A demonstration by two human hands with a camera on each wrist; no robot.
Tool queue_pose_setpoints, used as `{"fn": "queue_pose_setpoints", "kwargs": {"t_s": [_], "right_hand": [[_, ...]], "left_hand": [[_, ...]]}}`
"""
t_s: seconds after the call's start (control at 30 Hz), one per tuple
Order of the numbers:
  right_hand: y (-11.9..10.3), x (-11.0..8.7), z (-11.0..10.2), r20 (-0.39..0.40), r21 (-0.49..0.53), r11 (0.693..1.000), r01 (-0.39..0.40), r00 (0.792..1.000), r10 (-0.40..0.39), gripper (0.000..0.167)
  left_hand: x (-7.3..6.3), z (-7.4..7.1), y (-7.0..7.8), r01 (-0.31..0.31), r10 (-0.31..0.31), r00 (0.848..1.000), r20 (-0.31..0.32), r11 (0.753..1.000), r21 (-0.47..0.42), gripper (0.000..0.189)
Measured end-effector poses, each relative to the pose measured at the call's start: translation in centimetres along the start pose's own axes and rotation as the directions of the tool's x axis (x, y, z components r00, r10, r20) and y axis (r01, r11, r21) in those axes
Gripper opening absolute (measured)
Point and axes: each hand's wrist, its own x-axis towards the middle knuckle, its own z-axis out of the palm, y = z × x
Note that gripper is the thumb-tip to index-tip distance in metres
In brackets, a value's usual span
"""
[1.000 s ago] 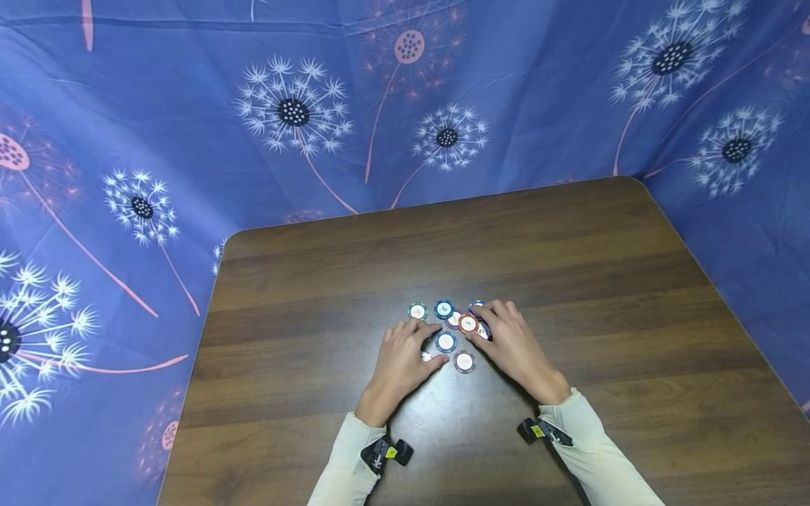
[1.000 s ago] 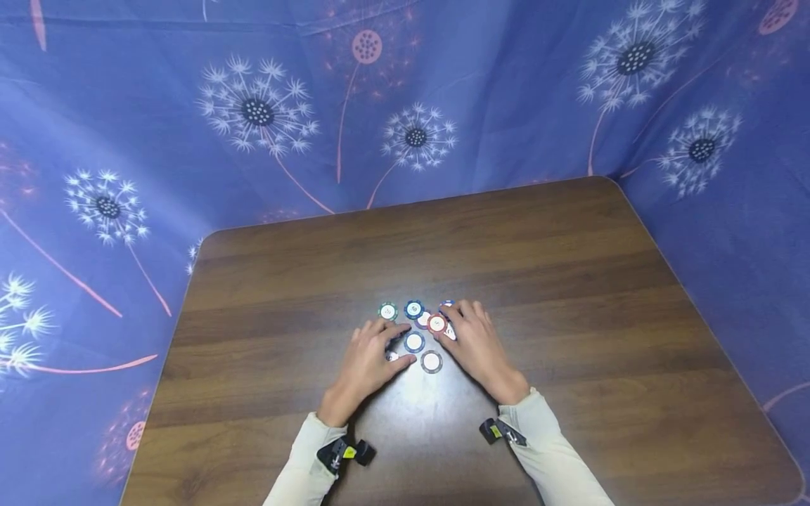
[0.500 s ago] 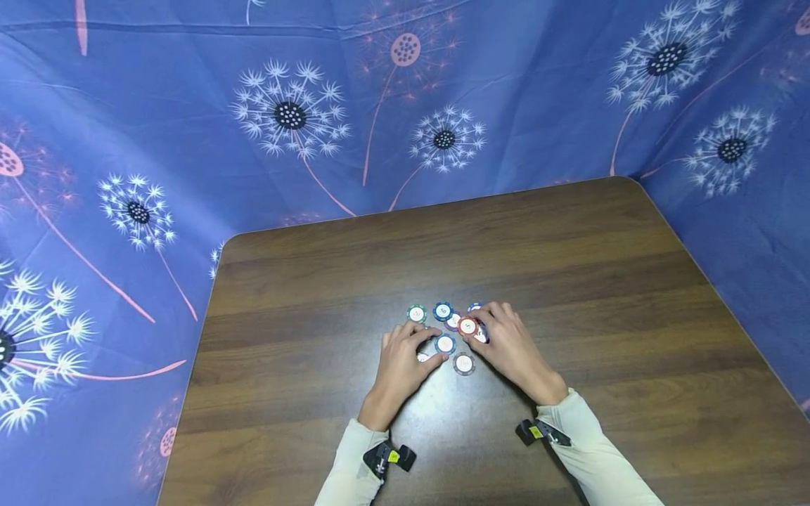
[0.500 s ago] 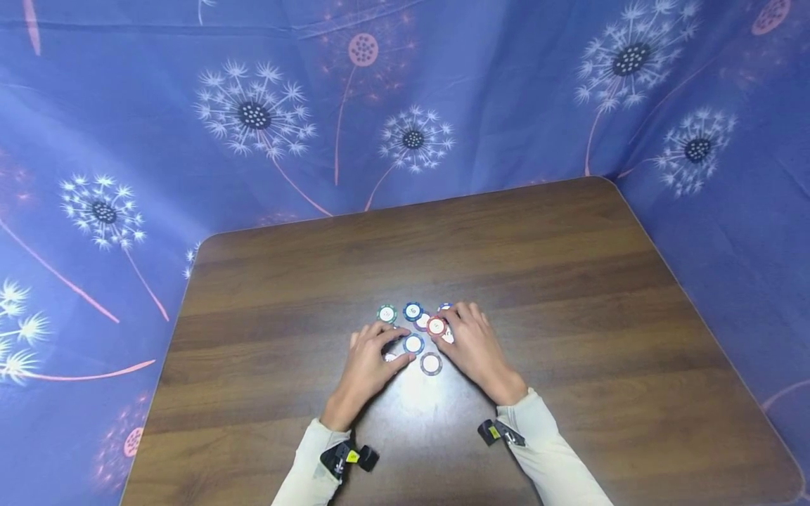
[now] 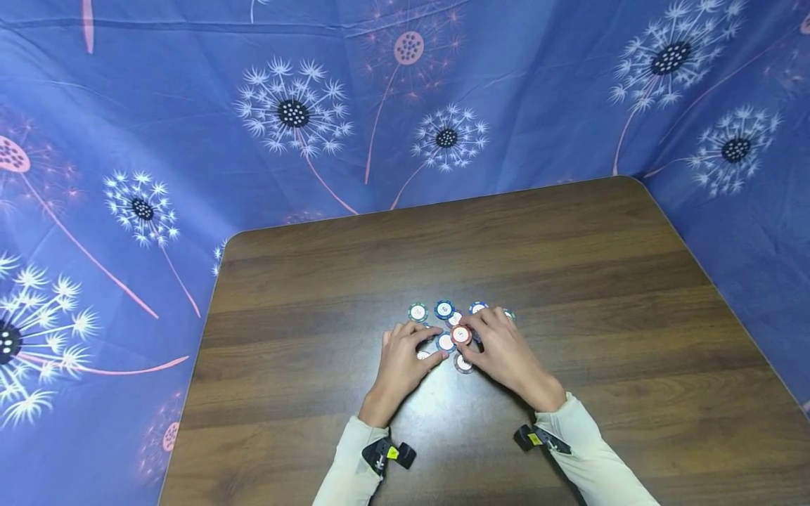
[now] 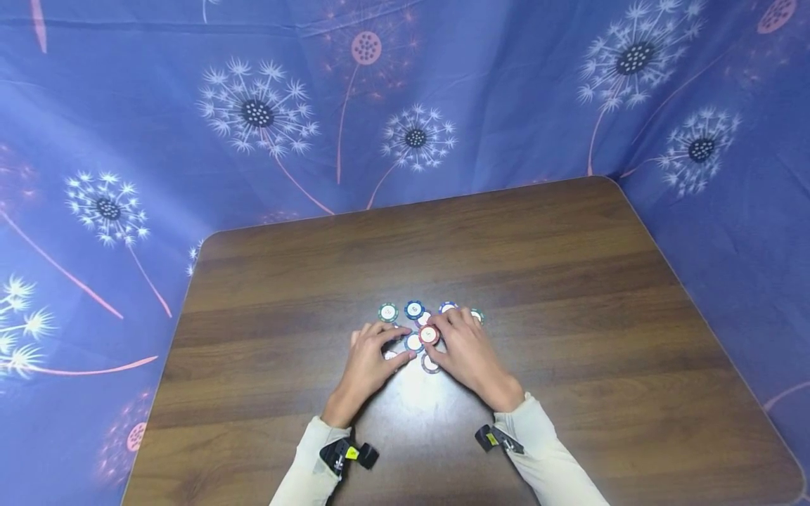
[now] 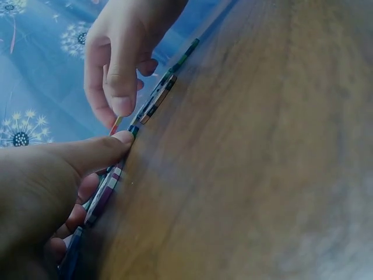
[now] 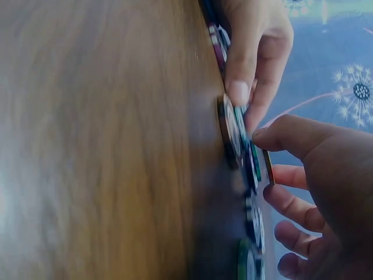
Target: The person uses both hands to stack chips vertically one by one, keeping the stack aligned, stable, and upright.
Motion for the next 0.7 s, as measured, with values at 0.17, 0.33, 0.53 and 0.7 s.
{"fn": "queue_pose_setpoints", "kwargs": {"t_s": [0.17,0.33,0.53,0.7], "right_hand": [[-0.8,0.2,0.5,-0.004,0.012,0.999,0.031,1.0,-0.031,0.038],[-1.3,0.3,0.9,0.013,0.033,0.999,0.038,0.999,-0.038,0.042],[-1.6,0.2,1.0,0.03,0.053,0.998,0.017,0.999,-0.019,0.046],[-1.8,0.2,0.9,0.048,0.086,0.996,-0.004,0.999,0.0,0.049]], "left_hand": [[0.0,-0.1,-0.1,-0.011,0.011,1.0,-0.003,1.0,-0.003,0.044],[0.0,0.0,-0.1,-0.023,0.023,1.0,-0.001,1.0,-0.002,0.045],[0.0,0.0,-0.2,-0.021,0.021,1.0,0.01,1.0,0.004,0.046],[0.1,0.0,-0.4,-0.019,0.018,1.0,0.015,1.0,0.018,0.046]]}}
